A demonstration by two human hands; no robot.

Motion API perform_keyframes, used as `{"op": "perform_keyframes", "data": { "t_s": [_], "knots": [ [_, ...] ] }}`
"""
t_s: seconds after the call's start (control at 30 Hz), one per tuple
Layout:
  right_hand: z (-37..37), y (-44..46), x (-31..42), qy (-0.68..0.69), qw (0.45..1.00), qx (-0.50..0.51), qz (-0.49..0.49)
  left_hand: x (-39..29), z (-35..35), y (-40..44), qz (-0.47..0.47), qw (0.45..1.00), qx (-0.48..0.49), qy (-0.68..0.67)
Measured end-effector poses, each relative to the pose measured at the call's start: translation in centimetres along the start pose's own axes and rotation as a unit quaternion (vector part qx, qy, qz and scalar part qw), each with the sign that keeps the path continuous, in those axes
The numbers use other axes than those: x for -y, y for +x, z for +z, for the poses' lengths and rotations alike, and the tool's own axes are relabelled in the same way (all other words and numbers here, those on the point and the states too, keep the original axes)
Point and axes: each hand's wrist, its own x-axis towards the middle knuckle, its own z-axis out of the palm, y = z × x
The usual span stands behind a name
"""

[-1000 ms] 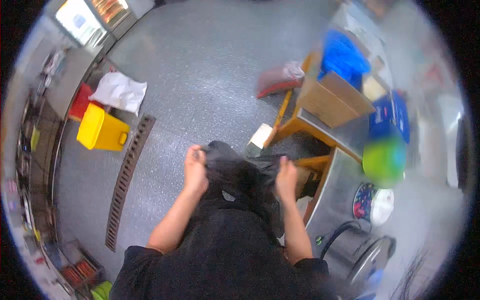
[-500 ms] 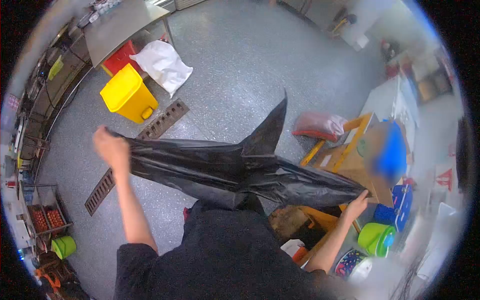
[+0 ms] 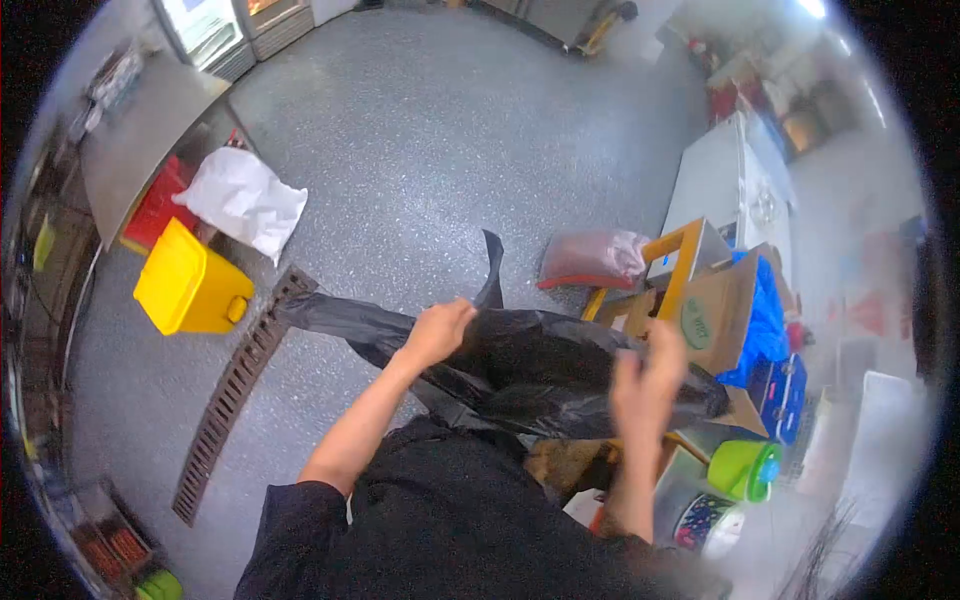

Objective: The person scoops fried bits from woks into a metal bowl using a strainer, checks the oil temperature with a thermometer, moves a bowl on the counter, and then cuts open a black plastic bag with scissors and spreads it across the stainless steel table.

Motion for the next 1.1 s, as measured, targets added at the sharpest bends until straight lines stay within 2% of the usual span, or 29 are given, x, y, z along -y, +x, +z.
{"op": "perform_keyframes", "data": {
  "t_s": [0.03, 0.07, 0.13, 0.23, 0.27, 0.3, 0.33, 0.37, 0.4, 0.43, 0.53, 0.6, 0.7, 0.77, 0.8, 0.83, 0.9, 0.93, 1.0, 1.03, 1.07, 1.1],
  "knots": [
    [3.7, 1.2, 1.7, 0.029, 0.996, 0.063, -0.061, -0.4, -0.3, 1.6, 0.013, 0.999, 0.036, 0.008],
    [8.2, 2.6, 3.2, 0.072, 0.991, 0.098, -0.064, -1.2, -1.0, 2.9, 0.019, 0.998, 0.052, -0.008],
    [17.4, 5.4, 3.6, 0.041, 0.986, 0.139, -0.086, -2.5, -3.2, 5.6, 0.029, 0.996, 0.075, -0.033],
    [24.9, 11.4, 2.3, 0.090, 0.916, 0.389, -0.039, -2.6, -7.4, 9.9, 0.065, 0.996, 0.055, 0.002],
    [25.9, 13.7, 2.3, 0.095, 0.919, 0.372, -0.084, -2.3, -8.9, 11.3, 0.084, 0.995, 0.043, 0.017],
    [26.7, 15.5, 2.3, 0.099, 0.920, 0.358, -0.127, -0.7, -10.0, 12.6, 0.060, 0.990, 0.085, 0.099],
    [27.1, 16.9, 2.4, 0.101, 0.918, 0.347, -0.167, 1.0, -10.8, 13.6, 0.055, 0.989, 0.085, 0.108],
    [26.6, 19.4, 3.0, 0.077, 0.898, 0.396, -0.178, 2.5, -11.4, 14.6, 0.051, 0.989, 0.083, 0.112],
    [27.1, 21.0, 2.4, 0.112, 0.913, 0.356, -0.163, 3.3, -12.4, 15.8, 0.052, 0.989, 0.077, 0.116],
    [27.5, 23.0, 1.2, 0.146, 0.927, 0.312, -0.152, 4.0, -13.9, 16.5, 0.008, 0.994, 0.056, 0.092],
    [27.4, 31.6, -2.9, 0.199, 0.966, 0.131, -0.096, 10.1, -19.9, 17.3, -0.121, 0.987, -0.103, 0.036],
    [27.2, 36.1, -5.0, 0.114, 0.981, 0.154, -0.022, 11.6, -24.6, 17.8, -0.199, 0.968, -0.128, 0.086],
    [29.5, 40.6, -3.2, 0.133, 0.977, 0.158, -0.048, 13.1, -27.2, 20.3, -0.214, 0.964, -0.140, 0.079],
    [30.5, 44.3, -2.5, 0.130, 0.983, 0.112, -0.061, 14.2, -28.8, 23.1, -0.193, 0.963, -0.163, 0.094],
    [30.9, 46.8, -2.3, 0.127, 0.986, 0.086, -0.071, 16.8, -29.6, 24.1, -0.129, 0.954, -0.252, 0.095],
    [30.6, 49.3, -2.5, 0.102, 0.992, 0.064, -0.024, 19.6, -31.4, 24.5, -0.171, 0.936, -0.295, 0.086],
    [30.0, 54.1, -3.2, 0.072, 0.997, -0.003, -0.005, 26.5, -36.1, 24.7, -0.245, 0.898, -0.337, 0.142],
    [29.2, 56.8, -2.4, 0.069, 0.997, -0.029, 0.002, 27.9, -38.2, 26.0, -0.252, 0.878, -0.370, 0.169],
    [28.1, 61.4, 0.9, 0.110, 0.992, -0.042, -0.032, 28.0, -40.9, 29.9, -0.275, 0.822, -0.343, 0.362],
    [27.6, 62.9, 2.6, 0.129, 0.990, -0.044, -0.045, 27.3, -41.1, 33.1, -0.215, 0.841, -0.392, 0.304],
    [27.3, 64.6, 4.6, 0.131, 0.989, -0.043, -0.051, 23.1, -40.8, 38.4, -0.153, 0.852, -0.438, 0.241],
    [27.1, 66.4, 6.8, 0.132, 0.989, -0.041, -0.058, 20.1, -39.8, 42.5, -0.196, 0.891, -0.386, 0.136]
  ]
}}
